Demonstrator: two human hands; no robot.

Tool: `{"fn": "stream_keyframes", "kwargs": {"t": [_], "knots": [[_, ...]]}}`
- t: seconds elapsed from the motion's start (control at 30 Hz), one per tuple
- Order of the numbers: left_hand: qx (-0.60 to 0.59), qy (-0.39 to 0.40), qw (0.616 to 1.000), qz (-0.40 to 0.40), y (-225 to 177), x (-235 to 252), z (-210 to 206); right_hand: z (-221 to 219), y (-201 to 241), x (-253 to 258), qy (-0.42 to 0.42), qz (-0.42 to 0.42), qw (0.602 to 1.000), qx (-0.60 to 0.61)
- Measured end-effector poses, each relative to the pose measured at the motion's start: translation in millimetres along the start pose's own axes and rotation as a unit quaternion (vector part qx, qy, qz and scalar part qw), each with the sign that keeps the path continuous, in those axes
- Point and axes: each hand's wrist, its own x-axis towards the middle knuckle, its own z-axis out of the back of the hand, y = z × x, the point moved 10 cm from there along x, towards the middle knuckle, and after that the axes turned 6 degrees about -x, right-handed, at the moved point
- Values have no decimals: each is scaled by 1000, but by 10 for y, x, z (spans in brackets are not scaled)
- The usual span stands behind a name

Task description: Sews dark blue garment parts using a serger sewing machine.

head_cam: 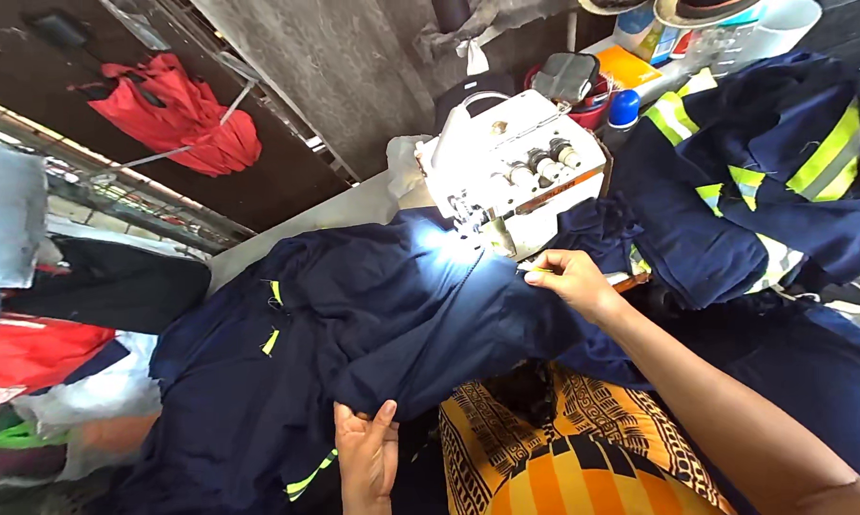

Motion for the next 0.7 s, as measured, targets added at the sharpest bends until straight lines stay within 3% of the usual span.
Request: {"fn": "stream_keyframes", "kwargs": {"t": [0.3,0.43,0.53,0.63,0.7], "knots": [[52,-11,998,-38,-281,328,-46,-86,131,94,-3,0,1000,9],[123,6,989,-84,-695,752,-110,-197,128,95,-10,-14,1000,4],[162,42,978,-128,-1062,1222,-439,-282,166,43,-44,-26,999,12],[316,29,939,-136,-1115,1607,-610,-377,133,-14,-75,-31,996,20],[398,25,908,-127,-990,1539,-666,-417,67,-82,-82,-35,995,33]]}}
